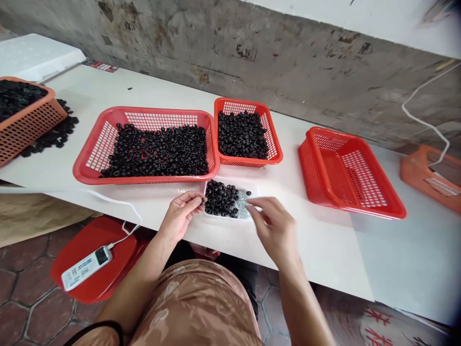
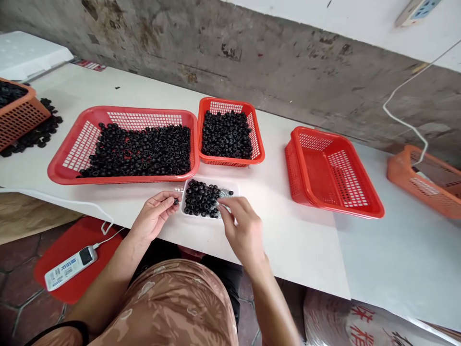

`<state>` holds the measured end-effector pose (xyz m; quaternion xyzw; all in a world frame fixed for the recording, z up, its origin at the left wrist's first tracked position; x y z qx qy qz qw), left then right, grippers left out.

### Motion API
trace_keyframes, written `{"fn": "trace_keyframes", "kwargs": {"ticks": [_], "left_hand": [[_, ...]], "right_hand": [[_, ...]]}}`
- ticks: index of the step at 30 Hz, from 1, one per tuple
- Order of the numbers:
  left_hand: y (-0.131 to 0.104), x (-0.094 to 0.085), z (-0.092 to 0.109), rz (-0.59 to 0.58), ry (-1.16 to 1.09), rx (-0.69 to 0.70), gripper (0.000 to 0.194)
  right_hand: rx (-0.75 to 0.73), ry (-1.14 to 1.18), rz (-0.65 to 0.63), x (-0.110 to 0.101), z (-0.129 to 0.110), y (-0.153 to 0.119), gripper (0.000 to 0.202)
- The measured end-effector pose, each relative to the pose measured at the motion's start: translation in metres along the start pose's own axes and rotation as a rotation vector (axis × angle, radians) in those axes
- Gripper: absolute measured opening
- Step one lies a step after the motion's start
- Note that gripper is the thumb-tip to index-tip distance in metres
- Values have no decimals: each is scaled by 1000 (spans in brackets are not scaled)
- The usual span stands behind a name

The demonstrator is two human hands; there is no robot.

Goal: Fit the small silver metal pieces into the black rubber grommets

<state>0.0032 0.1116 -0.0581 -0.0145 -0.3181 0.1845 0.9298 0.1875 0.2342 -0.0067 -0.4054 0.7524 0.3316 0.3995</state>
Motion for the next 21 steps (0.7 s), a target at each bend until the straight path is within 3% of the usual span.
{"fn": "trace_keyframes", "kwargs": {"ticks": [2,6,9,15,21], "left_hand": [[-1,2,-5,-22,-3,-26,22],[-1,9,-14,-60,1,-82,21],[0,11,-14,-67,15,-102,22],[-1,14,-9,-68,84,-107,24],[1,37,-14,-95,123,-124,36]], "right_hand": [[53,-34,-84,13,8,15,20],[199,-260,-407,44,21,45,23],[203,-294,-488,52,22,57,18],[172,-199,-428,41,23,52,10],[-47,485,-54,10,-1,29,7]]}}
Point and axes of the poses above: each hand's wrist, its own y-axis towards the middle knuckle, its own x-axis out of the palm, z = x × y, the point moved 5 cm from there along y, towards the middle knuckle, and after that the axes turned 15 degrees about -z, right-handed, at the moved point
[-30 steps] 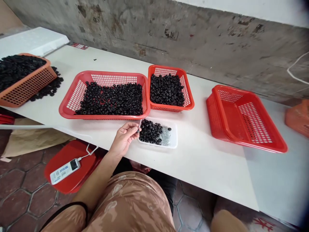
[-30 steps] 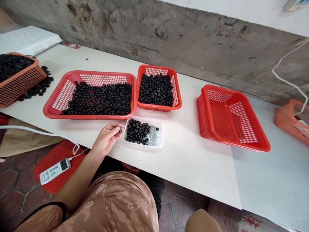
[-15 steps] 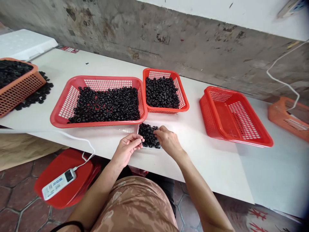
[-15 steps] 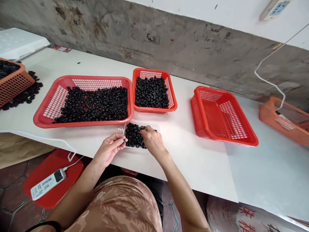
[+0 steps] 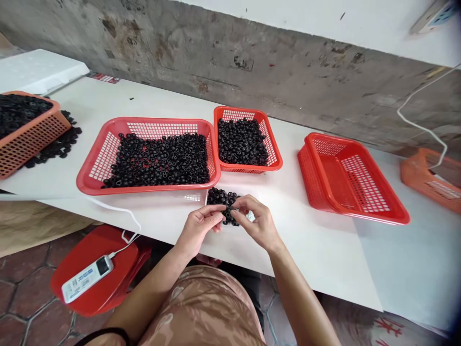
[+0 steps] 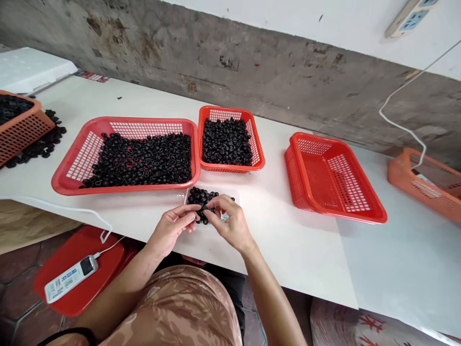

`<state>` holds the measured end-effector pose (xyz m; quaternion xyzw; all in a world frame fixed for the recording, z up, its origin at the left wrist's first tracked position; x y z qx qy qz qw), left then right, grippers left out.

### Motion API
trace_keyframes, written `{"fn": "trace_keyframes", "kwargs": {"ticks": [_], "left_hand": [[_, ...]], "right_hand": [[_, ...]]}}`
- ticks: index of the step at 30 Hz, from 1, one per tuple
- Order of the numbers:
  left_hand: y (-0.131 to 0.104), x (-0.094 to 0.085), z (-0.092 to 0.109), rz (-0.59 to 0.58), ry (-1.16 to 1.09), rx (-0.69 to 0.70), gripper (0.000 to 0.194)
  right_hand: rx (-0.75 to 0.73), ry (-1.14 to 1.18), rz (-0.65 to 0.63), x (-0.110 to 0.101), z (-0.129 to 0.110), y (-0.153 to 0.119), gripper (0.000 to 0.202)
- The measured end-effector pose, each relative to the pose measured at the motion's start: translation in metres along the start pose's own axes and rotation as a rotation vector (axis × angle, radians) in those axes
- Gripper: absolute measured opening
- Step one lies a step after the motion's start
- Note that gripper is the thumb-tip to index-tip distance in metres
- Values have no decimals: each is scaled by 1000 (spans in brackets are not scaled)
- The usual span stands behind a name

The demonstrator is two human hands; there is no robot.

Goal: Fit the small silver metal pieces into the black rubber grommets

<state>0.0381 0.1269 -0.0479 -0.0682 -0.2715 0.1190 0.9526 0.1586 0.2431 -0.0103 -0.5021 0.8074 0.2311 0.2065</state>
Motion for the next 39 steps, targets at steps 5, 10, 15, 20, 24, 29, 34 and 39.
{"fn": "trace_keyframes", "kwargs": {"ticks": [5,10,15,20,24,29,34,39], "left_hand": [[6,13,-6,-68,-63,-45,36],[9,14,-9,-115,-107,-87,35],[12,17,-9,-136,-7,-69,33],[15,18,-9,-107,113,-14,30],[16,20,-9,-137,174,-5,27],[15,22,-6,-149,268,44,27],[13,23,-4,-125,335,84,26],[12,22,-2,-137,287,105,24]], "right_hand": [[-130,-98,100,4,-24,-14,11],[-197,-398,64,0,-34,-20,26],[-154,-322,35,-6,-31,-20,19],[-103,-266,40,-8,-24,-25,18],[-115,-269,9,-10,-24,-27,24],[-130,-295,23,-9,-27,-26,23],[-80,-193,20,-6,-22,-27,19],[-26,-149,68,-13,-19,-31,18]]}}
Point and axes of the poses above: each hand's wrist, its own y-axis towards the middle knuckle, its own x-axis out of the palm, z = x × y, the point moved 5 cm from there along y, towards the middle knuckle, and after that the axes turned 15 degrees about -z, right-handed, at the moved point
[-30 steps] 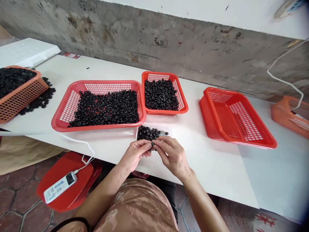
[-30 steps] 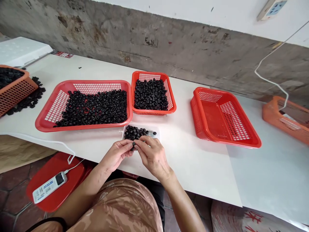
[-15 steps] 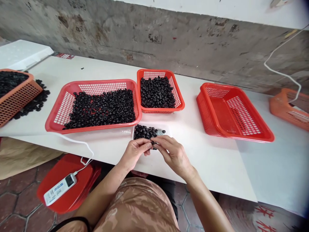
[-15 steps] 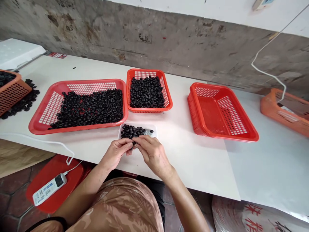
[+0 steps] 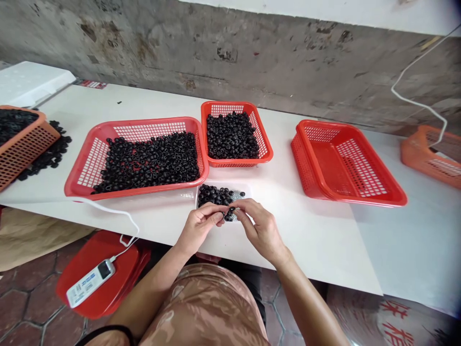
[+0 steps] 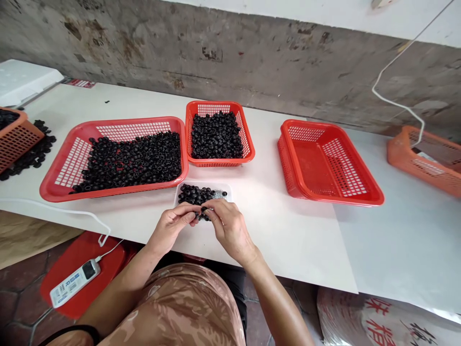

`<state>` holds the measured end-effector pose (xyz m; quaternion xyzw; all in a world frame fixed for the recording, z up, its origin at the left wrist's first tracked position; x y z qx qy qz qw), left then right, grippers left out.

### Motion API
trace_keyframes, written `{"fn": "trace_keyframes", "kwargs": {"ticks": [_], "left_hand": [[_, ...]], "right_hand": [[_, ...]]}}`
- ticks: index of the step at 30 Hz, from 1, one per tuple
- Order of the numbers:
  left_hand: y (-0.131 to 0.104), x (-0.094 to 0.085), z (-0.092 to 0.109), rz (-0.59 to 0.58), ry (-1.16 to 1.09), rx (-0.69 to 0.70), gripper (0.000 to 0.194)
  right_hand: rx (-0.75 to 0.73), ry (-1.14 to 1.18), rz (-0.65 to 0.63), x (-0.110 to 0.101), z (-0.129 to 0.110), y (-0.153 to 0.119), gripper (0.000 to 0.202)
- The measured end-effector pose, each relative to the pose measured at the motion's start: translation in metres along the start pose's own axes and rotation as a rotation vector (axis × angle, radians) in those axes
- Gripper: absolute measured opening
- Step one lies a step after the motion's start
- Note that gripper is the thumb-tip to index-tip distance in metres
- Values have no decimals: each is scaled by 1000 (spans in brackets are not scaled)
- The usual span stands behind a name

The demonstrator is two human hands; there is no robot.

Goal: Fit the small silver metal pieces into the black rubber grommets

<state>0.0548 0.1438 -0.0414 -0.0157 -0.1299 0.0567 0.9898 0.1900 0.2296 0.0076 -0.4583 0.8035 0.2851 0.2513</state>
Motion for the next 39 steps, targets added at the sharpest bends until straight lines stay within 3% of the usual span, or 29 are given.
{"fn": "trace_keyframes", "kwargs": {"ticks": [8,17,26,31,39], "left_hand": [[-2,0,-8,40,-213,-57,39],[-1,2,-5,68,-199,-64,38],[-1,8,-6,152,-253,-81,35],[0,9,-5,185,-180,-7,34],[-3,16,-7,218,-115,24,31]], "right_hand": [[-35,-167,-69,-1,-10,0,22],[-28,-238,-116,7,-9,2,22],[-104,-359,5,10,-10,-5,23],[-124,-353,-51,9,-9,-7,37],[-93,-460,-41,13,-9,-11,35]]}}
Point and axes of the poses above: each hand's wrist, its own y-axis towards the middle knuckle, its own x-axis out of the palm, z = x × y, the point moved 5 cm from there along y, towards the middle knuckle, and after that the axes turned 15 degrees about -z, right-handed, at the moved point
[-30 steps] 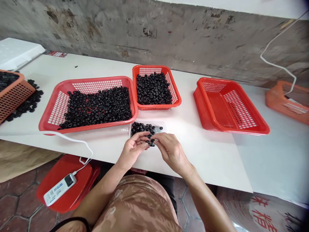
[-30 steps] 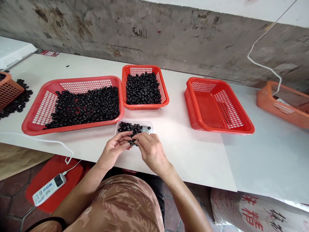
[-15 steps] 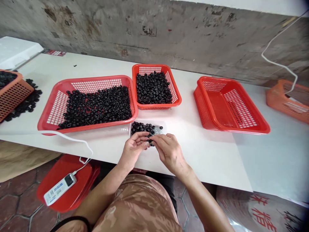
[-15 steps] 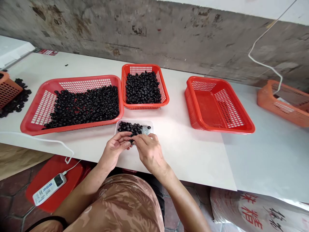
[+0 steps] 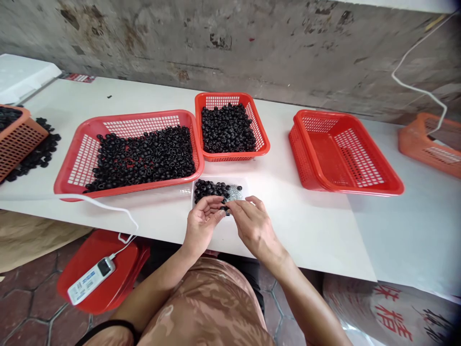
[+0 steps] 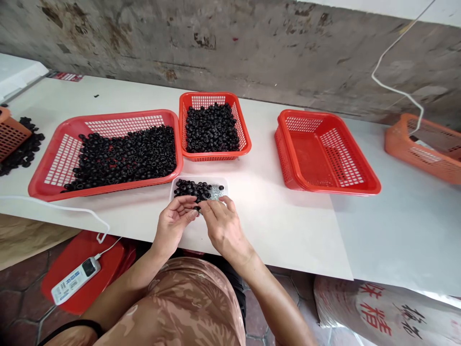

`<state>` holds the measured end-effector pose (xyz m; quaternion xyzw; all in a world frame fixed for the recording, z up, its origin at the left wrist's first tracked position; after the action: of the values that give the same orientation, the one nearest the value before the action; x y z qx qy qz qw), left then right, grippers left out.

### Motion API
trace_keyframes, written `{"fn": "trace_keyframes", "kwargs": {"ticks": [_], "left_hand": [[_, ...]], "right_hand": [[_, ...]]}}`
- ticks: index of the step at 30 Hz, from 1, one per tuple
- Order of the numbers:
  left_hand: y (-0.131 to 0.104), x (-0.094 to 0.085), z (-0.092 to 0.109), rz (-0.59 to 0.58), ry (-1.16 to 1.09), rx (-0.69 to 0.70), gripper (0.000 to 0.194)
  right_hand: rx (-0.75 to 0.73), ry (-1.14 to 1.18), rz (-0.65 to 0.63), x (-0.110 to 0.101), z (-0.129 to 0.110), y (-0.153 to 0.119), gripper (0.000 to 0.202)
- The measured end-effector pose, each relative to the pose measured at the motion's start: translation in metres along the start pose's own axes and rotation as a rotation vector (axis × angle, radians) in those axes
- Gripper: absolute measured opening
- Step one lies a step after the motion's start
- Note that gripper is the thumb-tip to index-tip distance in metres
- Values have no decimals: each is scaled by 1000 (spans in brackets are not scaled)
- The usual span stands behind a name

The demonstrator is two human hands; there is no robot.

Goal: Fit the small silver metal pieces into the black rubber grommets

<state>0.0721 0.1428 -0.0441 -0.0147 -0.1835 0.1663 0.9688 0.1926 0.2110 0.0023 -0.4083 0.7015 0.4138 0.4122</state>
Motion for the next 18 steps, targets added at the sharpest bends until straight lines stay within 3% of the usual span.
{"fn": "trace_keyframes", "kwargs": {"ticks": [4,9,18], "left_hand": [[-2,3,4,-10,139,54,26],[1,4,1,-30,0,-2,30],[-1,4,2,-27,-4,3,33]], "right_hand": [[2,40,29,-7,3,0,31],[22,65,65,-16,8,-1,30],[2,48,-96,-5,3,-2,36]]}}
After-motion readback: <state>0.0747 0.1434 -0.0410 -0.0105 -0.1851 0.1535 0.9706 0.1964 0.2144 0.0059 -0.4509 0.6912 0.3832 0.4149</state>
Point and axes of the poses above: each hand's wrist, its own y-axis towards the middle knuckle, its own x-axis out of the palm, z = x × y, the point moved 5 cm from there along y, towards the middle knuckle, and after that the axes turned 15 degrees about -z, right-handed, at the moved point
